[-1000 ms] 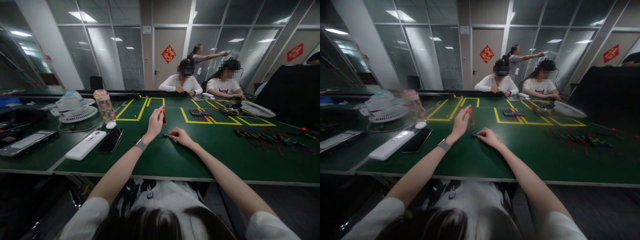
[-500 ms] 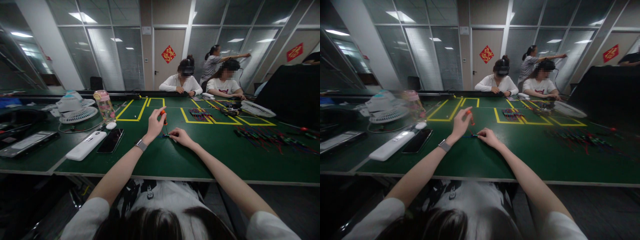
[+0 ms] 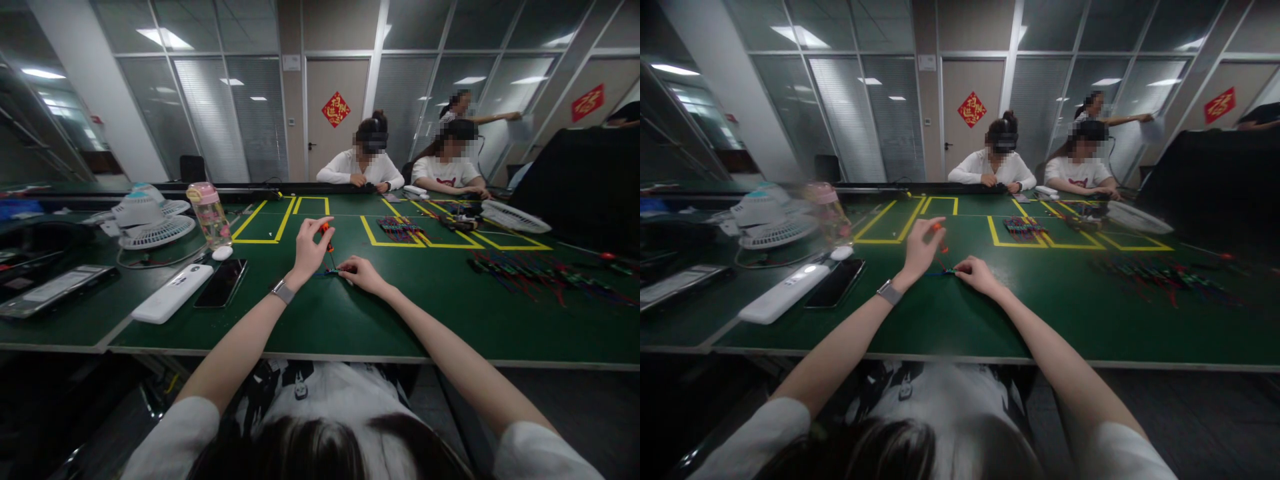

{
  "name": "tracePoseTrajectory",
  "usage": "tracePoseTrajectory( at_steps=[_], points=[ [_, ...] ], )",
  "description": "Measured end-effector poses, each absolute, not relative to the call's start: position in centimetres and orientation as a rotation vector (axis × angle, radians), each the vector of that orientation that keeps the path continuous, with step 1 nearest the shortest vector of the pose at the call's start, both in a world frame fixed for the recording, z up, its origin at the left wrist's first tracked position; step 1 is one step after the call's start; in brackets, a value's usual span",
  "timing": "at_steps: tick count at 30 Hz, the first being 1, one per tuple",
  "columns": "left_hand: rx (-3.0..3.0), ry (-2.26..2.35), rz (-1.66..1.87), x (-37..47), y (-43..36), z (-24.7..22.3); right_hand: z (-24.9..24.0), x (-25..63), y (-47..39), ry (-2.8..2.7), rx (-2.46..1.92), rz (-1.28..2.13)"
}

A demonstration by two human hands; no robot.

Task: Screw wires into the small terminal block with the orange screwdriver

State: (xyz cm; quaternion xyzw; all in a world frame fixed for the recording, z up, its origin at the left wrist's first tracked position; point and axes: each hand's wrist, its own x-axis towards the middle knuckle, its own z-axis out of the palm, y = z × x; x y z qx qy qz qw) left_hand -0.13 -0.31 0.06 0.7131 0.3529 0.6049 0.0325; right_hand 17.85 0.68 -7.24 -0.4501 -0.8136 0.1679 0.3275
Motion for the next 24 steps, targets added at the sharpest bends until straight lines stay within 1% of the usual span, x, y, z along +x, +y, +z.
tracePoseTrajectory(
  at_steps=[5, 11, 16, 21, 24],
  points=[
    [2.199, 1.002, 1.8, -0.13, -0.39, 0.08, -7.17, 17.83, 0.67, -2.137, -1.173, 0.431],
    [2.188, 1.115, 1.857, -0.15, -0.33, -0.03, -7.2, 17.8, 0.65, -2.122, -1.176, 0.432],
    [2.169, 1.037, 1.773, -0.14, -0.18, -0.08, -7.24, 17.81, 0.69, -2.127, -1.165, 0.441],
    [2.202, 1.071, 1.837, -0.14, -0.24, -0.15, -7.15, 17.84, 0.64, -2.129, -1.166, 0.436],
    [2.198, 1.094, 1.814, -0.19, -0.2, -0.16, -7.2, 17.87, 0.65, -2.129, -1.162, 0.433]
  ],
)
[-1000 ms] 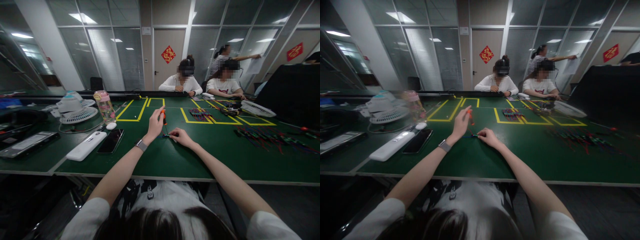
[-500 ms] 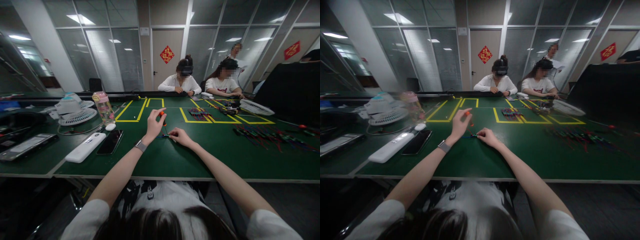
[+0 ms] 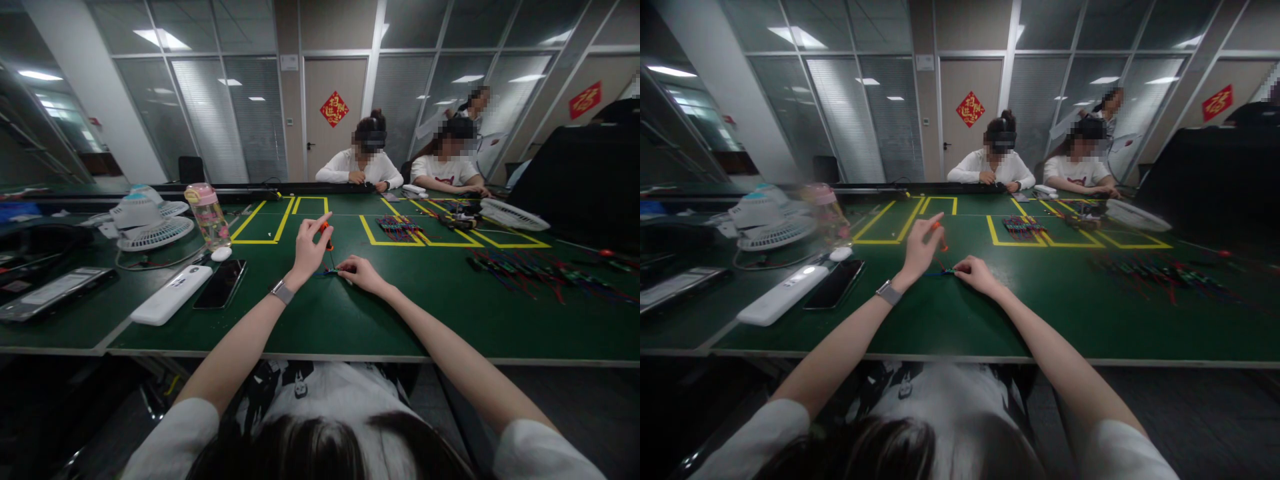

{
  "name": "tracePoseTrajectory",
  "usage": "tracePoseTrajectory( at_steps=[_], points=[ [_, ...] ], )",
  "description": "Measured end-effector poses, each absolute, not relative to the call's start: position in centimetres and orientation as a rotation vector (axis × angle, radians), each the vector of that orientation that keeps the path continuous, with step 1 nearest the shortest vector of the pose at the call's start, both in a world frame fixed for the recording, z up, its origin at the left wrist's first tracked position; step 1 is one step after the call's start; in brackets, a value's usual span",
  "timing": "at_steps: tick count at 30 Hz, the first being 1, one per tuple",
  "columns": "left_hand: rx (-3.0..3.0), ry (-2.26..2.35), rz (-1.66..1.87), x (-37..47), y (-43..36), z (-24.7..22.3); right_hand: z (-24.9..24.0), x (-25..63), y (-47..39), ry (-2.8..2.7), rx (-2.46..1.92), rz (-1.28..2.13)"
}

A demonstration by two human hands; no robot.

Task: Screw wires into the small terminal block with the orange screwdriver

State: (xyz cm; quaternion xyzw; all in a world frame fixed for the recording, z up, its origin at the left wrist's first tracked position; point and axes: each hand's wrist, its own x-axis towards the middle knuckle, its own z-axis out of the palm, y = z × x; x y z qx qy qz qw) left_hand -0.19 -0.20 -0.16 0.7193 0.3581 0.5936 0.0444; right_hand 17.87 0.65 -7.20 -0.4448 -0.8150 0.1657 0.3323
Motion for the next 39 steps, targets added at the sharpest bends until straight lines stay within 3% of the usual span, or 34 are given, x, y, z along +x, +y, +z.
tracePoseTrajectory(
  at_steps=[39],
  points=[
    [2.188, 1.031, 1.807, -0.01, -0.36, 0.02, -7.27, 17.94, 0.74, -2.138, -1.15, 0.446]
  ],
)
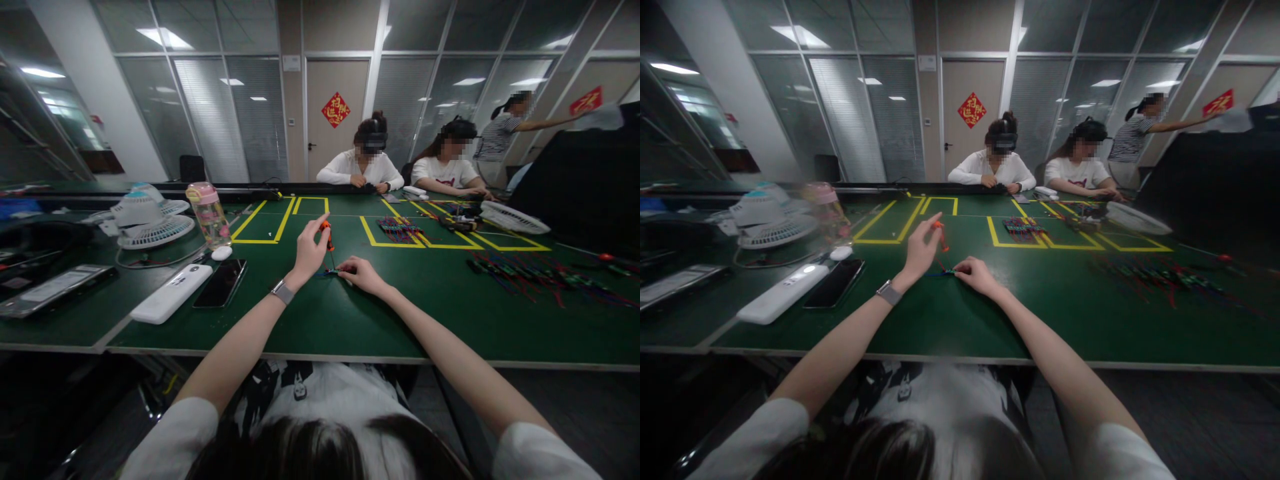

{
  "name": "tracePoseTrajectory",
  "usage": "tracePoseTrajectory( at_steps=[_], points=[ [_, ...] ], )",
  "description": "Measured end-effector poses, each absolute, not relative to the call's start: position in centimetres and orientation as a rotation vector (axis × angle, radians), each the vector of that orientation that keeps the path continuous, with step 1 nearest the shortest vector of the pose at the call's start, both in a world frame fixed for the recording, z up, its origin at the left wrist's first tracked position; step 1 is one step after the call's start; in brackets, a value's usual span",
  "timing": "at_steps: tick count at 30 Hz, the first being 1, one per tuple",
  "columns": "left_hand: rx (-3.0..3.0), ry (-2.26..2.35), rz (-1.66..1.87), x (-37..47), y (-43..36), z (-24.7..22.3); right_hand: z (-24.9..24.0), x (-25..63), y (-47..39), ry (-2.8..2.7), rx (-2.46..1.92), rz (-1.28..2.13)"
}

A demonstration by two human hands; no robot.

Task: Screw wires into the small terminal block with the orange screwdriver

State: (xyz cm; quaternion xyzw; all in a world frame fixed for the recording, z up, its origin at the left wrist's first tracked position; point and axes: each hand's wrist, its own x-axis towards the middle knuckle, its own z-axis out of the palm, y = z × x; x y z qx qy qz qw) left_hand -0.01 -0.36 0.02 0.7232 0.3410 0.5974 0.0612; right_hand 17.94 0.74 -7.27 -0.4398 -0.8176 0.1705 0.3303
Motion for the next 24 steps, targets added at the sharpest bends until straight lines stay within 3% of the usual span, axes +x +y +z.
tracePoseTrajectory(
  at_steps=[24],
  points=[
    [2.185, 1.05, 1.802, -0.12, -0.48, -0.04, -7.3, 17.9, 0.71, -2.131, -1.163, 0.454]
  ],
)
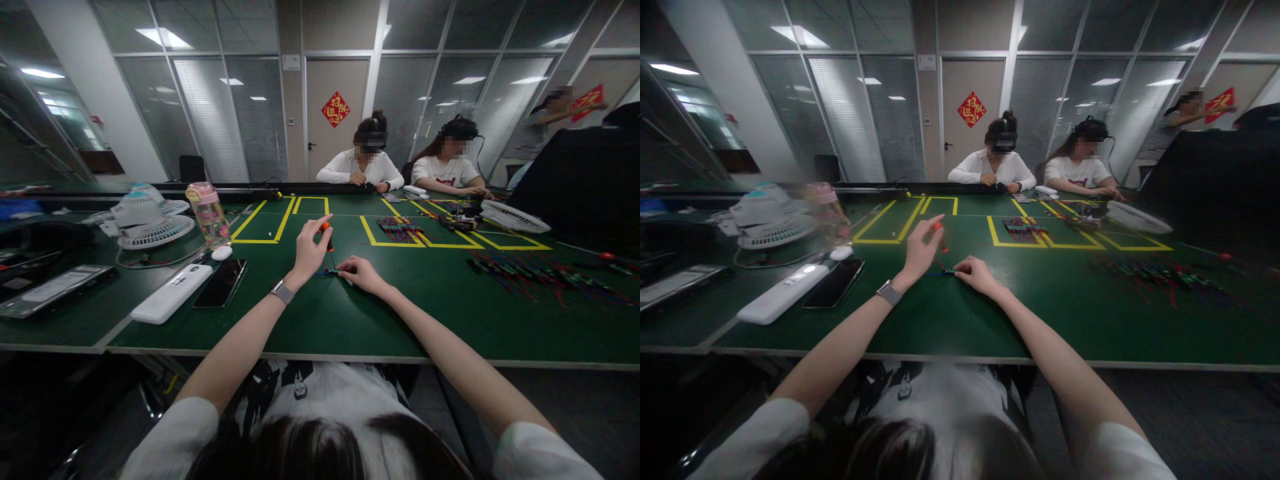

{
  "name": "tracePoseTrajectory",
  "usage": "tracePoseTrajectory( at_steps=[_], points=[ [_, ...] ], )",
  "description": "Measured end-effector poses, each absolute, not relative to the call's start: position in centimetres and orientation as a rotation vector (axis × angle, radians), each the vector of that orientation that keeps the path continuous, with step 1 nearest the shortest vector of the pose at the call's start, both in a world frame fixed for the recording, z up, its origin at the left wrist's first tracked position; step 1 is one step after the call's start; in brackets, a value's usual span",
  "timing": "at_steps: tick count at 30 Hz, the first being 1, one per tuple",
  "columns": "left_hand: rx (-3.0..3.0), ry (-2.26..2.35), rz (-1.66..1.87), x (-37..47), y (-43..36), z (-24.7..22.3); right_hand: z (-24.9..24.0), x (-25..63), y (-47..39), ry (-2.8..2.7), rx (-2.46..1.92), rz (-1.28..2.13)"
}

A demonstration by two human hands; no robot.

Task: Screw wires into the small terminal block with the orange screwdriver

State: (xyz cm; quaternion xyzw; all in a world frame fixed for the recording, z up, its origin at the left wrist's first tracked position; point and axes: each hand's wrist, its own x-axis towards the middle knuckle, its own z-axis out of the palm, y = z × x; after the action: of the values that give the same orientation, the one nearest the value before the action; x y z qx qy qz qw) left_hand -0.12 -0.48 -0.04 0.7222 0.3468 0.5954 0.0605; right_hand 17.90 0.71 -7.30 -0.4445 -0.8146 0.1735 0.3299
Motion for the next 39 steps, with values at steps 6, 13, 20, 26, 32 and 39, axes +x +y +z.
tracePoseTrajectory(
  at_steps=[6, 13, 20, 26, 32, 39],
  points=[
    [2.163, 1.089, 1.786, -0.18, -0.27, -0.08, -7.32, 17.88, 0.77, -2.128, -1.154, 0.442],
    [2.199, 1.086, 1.827, -0.09, -0.34, -0.15, -7.14, 17.83, 0.6, -2.126, -1.161, 0.445],
    [2.173, 1.015, 1.784, -0.13, -0.35, -0.05, -7.15, 17.83, 0.55, -2.127, -1.155, 0.45],
    [2.191, 1.143, 1.873, -0.12, -0.44, -0.08, -7.11, 17.86, 0.6, -2.132, -1.172, 0.447],
    [2.198, 0.971, 1.803, -0.11, -0.29, -0.06, -7.01, 17.81, 0.54, -2.142, -1.182, 0.435],
    [2.181, 1.105, 1.855, -0.04, -0.49, -0.1, -6.9, 17.84, 0.46, -2.135, -1.177, 0.444]
  ],
)
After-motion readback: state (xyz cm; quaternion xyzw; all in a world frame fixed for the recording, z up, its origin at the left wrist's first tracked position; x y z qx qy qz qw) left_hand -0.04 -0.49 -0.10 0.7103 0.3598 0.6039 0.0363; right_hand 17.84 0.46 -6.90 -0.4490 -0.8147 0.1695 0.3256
